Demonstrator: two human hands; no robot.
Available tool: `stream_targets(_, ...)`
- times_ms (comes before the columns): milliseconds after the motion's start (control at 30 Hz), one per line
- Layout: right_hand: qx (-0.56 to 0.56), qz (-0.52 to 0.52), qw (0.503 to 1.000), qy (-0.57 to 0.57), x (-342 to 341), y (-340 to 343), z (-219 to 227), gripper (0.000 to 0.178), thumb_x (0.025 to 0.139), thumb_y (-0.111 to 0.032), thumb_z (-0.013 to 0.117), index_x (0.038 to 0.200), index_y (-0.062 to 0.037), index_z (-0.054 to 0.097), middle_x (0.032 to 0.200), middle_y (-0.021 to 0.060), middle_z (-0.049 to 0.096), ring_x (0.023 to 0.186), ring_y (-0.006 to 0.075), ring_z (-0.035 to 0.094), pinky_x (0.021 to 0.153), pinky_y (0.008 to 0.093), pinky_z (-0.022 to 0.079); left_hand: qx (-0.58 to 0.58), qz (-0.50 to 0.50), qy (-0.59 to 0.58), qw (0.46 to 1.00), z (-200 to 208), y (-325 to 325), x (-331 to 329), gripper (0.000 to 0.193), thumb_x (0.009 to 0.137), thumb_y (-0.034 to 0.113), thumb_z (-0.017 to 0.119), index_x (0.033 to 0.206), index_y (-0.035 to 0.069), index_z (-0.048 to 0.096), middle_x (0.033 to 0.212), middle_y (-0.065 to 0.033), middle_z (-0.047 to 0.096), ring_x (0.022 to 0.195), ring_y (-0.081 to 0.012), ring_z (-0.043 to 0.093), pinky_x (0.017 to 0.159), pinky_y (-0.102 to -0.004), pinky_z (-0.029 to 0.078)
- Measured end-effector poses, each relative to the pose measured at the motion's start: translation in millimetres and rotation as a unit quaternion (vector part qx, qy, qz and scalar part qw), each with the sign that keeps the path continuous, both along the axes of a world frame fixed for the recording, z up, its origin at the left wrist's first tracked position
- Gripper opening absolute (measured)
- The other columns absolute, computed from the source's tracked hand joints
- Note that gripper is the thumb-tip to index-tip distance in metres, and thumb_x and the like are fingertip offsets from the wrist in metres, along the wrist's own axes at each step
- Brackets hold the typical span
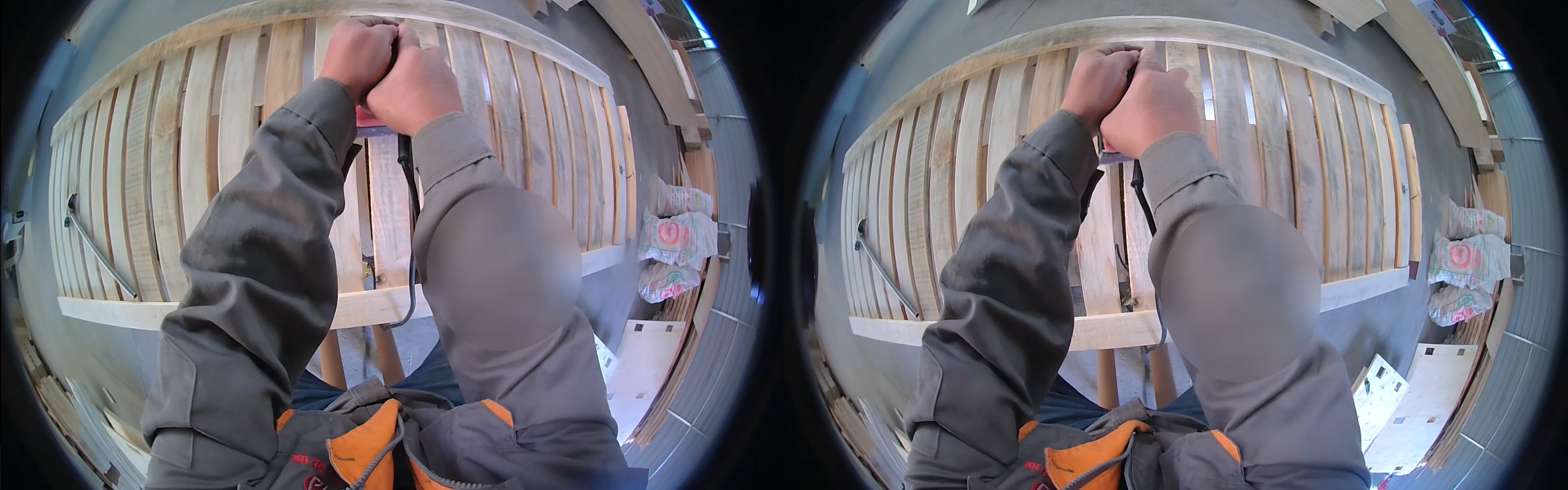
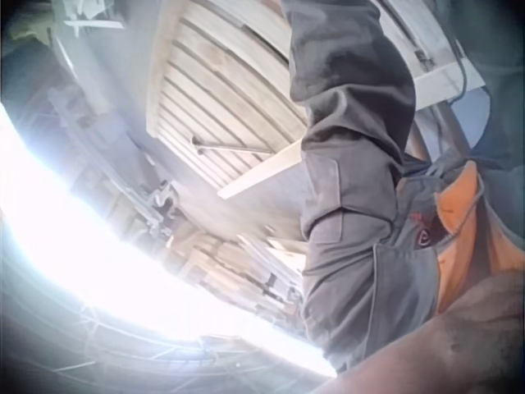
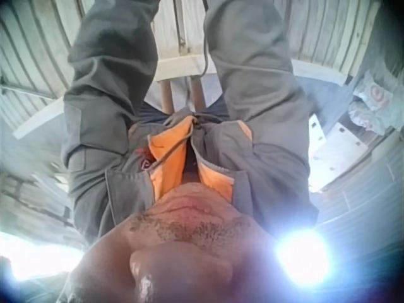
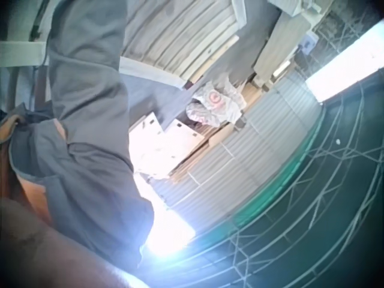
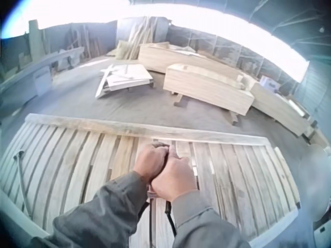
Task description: The person uses a red electric sander to smooth the surface of a wooden slatted structure. The sander is moved systematically across the slats and frame, with the cord managed to avoid obstruction.
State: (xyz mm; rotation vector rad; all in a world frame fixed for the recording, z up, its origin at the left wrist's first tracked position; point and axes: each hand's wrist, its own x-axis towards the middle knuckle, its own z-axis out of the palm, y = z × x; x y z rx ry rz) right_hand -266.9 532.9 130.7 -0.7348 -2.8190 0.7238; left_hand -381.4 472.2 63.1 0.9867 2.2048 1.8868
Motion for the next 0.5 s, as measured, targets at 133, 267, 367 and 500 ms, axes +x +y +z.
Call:
stream_targets(133,0.002,0.013,1.0,0.004,-14.3,16.1,-1.7,0.081,0.071,-0.012,0.085,0.143,0.0006,0.051,0.122,0.031,0.069,0.118,0.045,0.069,0.1,0.0446,0.061,-0.033,-0.003,-0.072,0.997,11.0,14.1,-7.0,0.027,0.101,0.012,0.061,0.113,-0.006,0.078,0.108,-0.021,0.08,0.093,-0.0267,0.075,0.088,-0.0357,0.058)
stream_targets(267,0.018,0.025,0.999,0.014,-32.9,17.3,-4.0,0.072,0.077,-0.017,0.078,0.142,0.0023,0.052,0.121,0.032,0.071,0.121,0.0448,0.068,0.104,0.0461,0.059,-0.125,0.029,0.302,0.945,-14.9,11.2,-51.8,0.027,0.101,0.011,0.061,0.114,-0.006,0.078,0.116,-0.0224,0.079,0.098,-0.0309,0.077,0.093,-0.0359,0.06)
stream_targets(367,0.039,0.033,0.997,0.058,-45.9,27.2,-13.5,0.071,0.078,-0.018,0.078,0.141,0.0019,0.053,0.122,0.0319,0.071,0.122,0.045,0.068,0.104,0.0466,0.059,-0.051,-0.008,0.107,0.993,-16.7,25.4,-62.1,0.026,0.1,0.011,0.063,0.112,-0.005,0.078,0.118,-0.0223,0.078,0.099,-0.0302,0.077,0.094,-0.0354,0.06)
stream_targets(500,0.003,0.023,0.999,0.039,-66.3,26.2,-6.7,0.071,0.079,-0.02,0.077,0.142,0.0013,0.052,0.121,0.0299,0.073,0.124,0.0452,0.067,0.106,0.0465,0.058,-0.07,0.083,0.404,0.908,-27.9,36.1,-100.5,0.019,0.091,0.016,0.065,0.08,0.006,0.077,0.085,-0.0191,0.075,0.08,-0.0385,0.074,0.073,-0.0483,0.059)
